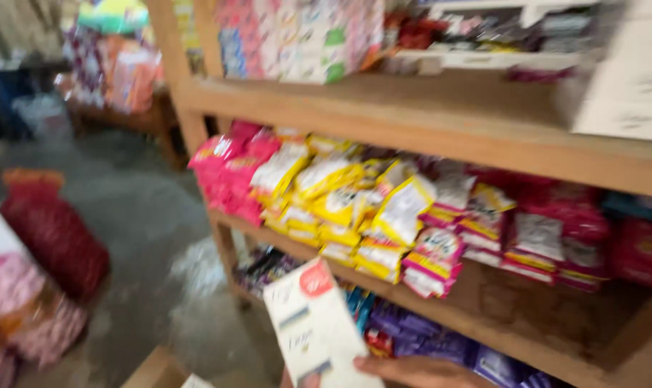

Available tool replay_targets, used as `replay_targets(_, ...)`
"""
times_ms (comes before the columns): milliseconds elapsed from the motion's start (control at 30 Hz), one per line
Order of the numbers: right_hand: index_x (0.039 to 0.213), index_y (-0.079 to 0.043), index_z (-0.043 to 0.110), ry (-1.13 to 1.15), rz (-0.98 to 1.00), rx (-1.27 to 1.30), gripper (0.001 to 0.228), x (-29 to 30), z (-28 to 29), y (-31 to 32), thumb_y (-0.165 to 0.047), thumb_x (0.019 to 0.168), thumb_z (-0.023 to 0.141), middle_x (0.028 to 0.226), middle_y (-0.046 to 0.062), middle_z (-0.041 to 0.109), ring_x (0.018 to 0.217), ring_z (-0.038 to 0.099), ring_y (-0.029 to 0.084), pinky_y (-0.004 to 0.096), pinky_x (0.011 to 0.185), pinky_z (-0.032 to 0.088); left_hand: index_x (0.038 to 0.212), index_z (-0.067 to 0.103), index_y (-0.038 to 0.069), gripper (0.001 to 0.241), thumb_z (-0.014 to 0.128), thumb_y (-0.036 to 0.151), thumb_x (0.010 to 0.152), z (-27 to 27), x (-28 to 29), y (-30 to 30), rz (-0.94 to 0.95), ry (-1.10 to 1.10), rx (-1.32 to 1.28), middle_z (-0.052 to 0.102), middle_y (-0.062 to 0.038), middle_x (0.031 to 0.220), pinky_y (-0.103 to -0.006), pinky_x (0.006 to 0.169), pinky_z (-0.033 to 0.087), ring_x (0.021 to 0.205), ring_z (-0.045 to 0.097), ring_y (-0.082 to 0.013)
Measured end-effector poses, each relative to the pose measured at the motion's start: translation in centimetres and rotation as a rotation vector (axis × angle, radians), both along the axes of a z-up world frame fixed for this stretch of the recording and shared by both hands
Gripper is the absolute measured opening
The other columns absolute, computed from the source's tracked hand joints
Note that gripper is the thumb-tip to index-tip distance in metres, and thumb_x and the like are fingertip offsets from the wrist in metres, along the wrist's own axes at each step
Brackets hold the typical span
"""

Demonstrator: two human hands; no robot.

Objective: Taking boxes of soap from a cardboard box on the floor and stacking them on a wooden shelf in a grocery store.

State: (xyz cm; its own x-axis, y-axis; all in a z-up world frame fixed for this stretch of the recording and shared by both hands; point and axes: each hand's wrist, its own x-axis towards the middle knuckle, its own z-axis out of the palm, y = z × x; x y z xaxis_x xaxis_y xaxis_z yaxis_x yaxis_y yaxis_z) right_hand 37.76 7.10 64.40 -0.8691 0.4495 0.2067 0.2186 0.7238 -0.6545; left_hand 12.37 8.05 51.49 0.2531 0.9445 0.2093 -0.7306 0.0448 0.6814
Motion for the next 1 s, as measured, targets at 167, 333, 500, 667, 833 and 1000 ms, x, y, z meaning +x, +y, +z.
replay_targets(167, 0.143, -0.012, 0.063, 0.065, -0.249, 0.840, 0.047, 3.3, 8.2, -3.3, -0.022, 0.098, 0.069, 0.154, 0.018, 0.054, 0.139, 0.060, 0.032, 0.043, 0.111, 0.051, 0.158, 0.031, 0.007, 0.071, 0.057, 0.026, 0.094, 16.9, 2.4, 1.6, -0.043, 0.130, 0.230, 0.052, -0.015, 0.152, -0.0417, 0.107, 0.046, 0.134, 0.055, -0.0290)
replay_targets(333, 0.135, -0.010, 0.061, 0.283, -0.707, 1.116, 0.055, 3.5, 15.2, -2.7, -0.019, 0.083, 0.077, 0.150, 0.016, 0.053, 0.136, 0.056, 0.034, 0.043, 0.107, 0.051, 0.160, 0.027, 0.005, 0.073, 0.050, 0.043, 0.103, 29.6, 7.9, 3.6, 0.222, 0.334, 0.498, 0.041, -0.010, 0.161, -0.0352, 0.117, 0.034, 0.148, 0.040, -0.0213)
replay_targets(500, 0.137, -0.009, 0.060, 0.400, -0.853, 1.034, 0.051, 5.2, 20.2, 0.5, -0.015, 0.089, 0.075, 0.150, 0.018, 0.055, 0.133, 0.058, 0.031, 0.041, 0.100, 0.055, 0.153, 0.042, 0.003, 0.064, 0.042, 0.048, 0.108, 31.9, 11.6, 6.1, 0.630, 0.617, 0.756, 0.052, -0.018, 0.151, -0.0369, 0.113, 0.039, 0.140, 0.051, -0.0272)
replay_targets(667, 0.135, -0.012, 0.061, 0.356, -1.012, 0.783, 0.050, 8.1, 22.8, 3.6, -0.021, 0.089, 0.077, 0.129, 0.012, 0.070, 0.106, 0.073, 0.025, 0.038, 0.082, 0.059, 0.143, 0.056, 0.008, 0.059, 0.044, 0.048, 0.101, 32.9, 14.0, 10.0, 0.664, 0.863, 0.831, 0.073, -0.023, 0.119, -0.0418, 0.094, 0.053, 0.112, 0.069, -0.0369)
replay_targets(833, 0.131, -0.012, 0.062, 0.342, -1.070, 0.837, 0.044, 8.9, 22.6, 3.7, -0.021, 0.090, 0.074, 0.127, 0.012, 0.068, 0.082, 0.075, 0.029, 0.040, 0.070, 0.060, 0.137, 0.059, 0.009, 0.052, 0.046, 0.048, 0.106, 33.7, 15.3, 15.5, 0.713, 0.931, 1.062, 0.071, -0.023, 0.123, -0.0472, 0.100, 0.049, 0.118, 0.065, -0.0409)
replay_targets(1000, 0.137, -0.012, 0.060, 0.220, -1.027, 1.261, 0.038, 10.9, 21.1, 5.4, -0.016, 0.100, 0.064, 0.134, 0.012, 0.065, 0.098, 0.070, 0.039, 0.045, 0.079, 0.058, 0.142, 0.057, 0.018, 0.051, 0.037, 0.049, 0.106, 33.6, 17.3, 19.3, 0.736, 1.080, 1.117, 0.073, -0.020, 0.118, -0.0581, 0.111, 0.032, 0.117, 0.064, -0.0390)
